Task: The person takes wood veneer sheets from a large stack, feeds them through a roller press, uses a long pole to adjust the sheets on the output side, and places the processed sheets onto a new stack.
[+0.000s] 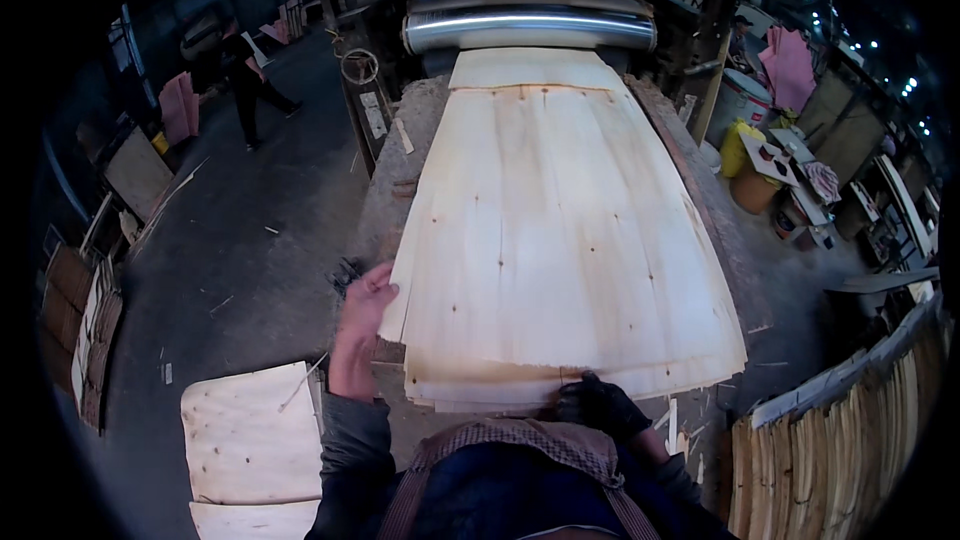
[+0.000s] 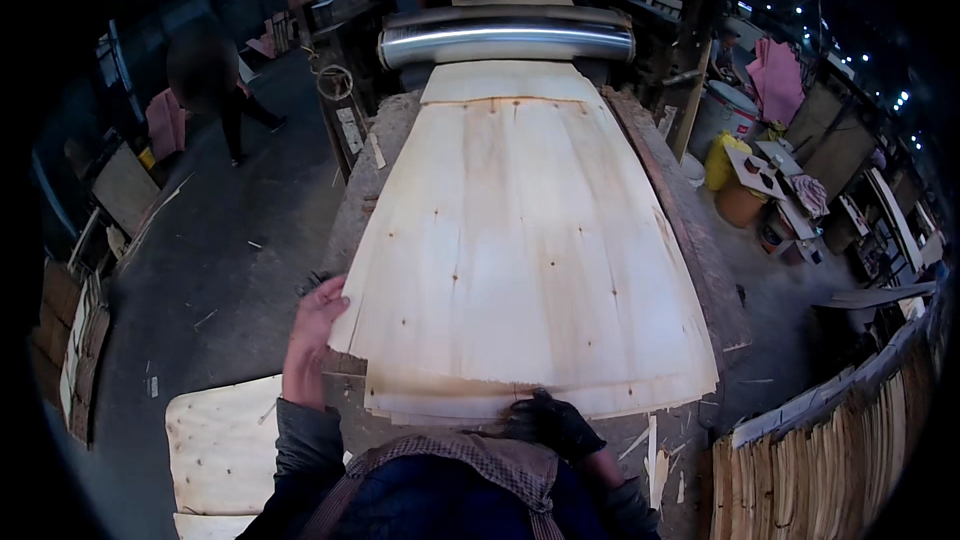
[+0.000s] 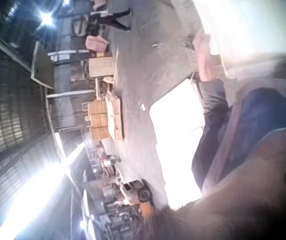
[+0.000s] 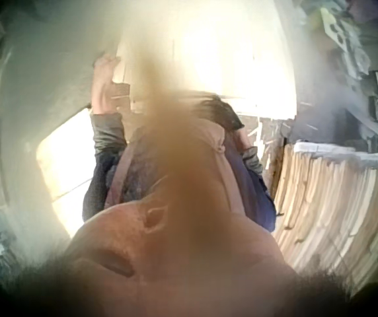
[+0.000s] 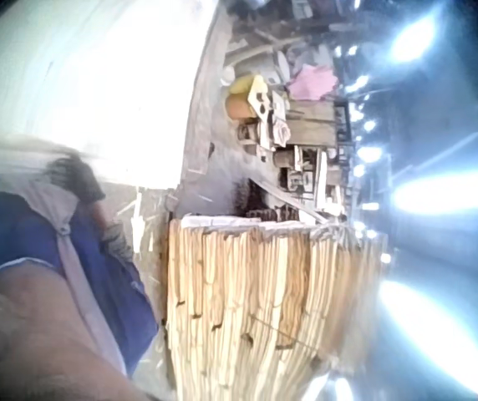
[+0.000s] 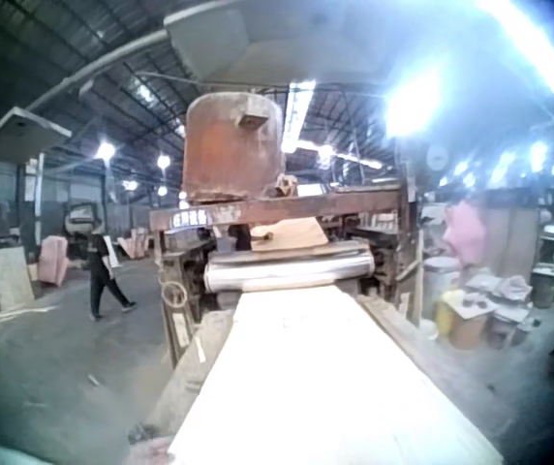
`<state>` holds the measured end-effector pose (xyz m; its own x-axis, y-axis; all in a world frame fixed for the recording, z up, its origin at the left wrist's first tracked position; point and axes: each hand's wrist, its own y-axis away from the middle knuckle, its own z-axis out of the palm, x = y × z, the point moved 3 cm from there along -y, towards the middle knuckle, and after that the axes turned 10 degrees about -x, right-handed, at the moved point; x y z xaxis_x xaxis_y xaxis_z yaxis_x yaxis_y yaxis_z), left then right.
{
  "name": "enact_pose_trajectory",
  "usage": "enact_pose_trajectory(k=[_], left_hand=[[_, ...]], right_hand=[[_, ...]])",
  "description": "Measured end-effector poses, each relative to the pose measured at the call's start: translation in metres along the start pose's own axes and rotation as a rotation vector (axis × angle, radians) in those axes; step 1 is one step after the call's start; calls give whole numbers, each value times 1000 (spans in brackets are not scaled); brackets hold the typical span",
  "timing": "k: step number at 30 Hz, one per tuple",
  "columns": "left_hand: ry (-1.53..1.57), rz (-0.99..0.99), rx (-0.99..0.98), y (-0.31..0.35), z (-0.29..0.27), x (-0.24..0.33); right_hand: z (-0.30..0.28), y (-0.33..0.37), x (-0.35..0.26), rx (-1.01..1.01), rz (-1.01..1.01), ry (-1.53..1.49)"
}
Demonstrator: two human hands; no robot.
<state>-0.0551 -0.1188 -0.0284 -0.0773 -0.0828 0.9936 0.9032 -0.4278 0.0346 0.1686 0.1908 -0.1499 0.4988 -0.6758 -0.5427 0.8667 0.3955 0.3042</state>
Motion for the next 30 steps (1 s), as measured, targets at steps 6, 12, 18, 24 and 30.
enact_pose_trajectory(k=[6, 12, 18, 24, 30], left_hand=[[198, 104, -6, 3, 15, 42], [81, -31, 142, 0, -13, 5], [-578, -199, 212, 6, -27, -76], [-1047, -131, 223, 5, 13, -136], [-913, -150, 223, 0, -8, -152]], right_hand=[[-45, -4, -9, -314, -358, -427], [-10, -4, -57, 299, -412, 4], [-28, -70, -114, 303, -395, -14], [-60, -173, -198, 123, -411, -68], [-50, -218, -202, -106, -436, -87]])
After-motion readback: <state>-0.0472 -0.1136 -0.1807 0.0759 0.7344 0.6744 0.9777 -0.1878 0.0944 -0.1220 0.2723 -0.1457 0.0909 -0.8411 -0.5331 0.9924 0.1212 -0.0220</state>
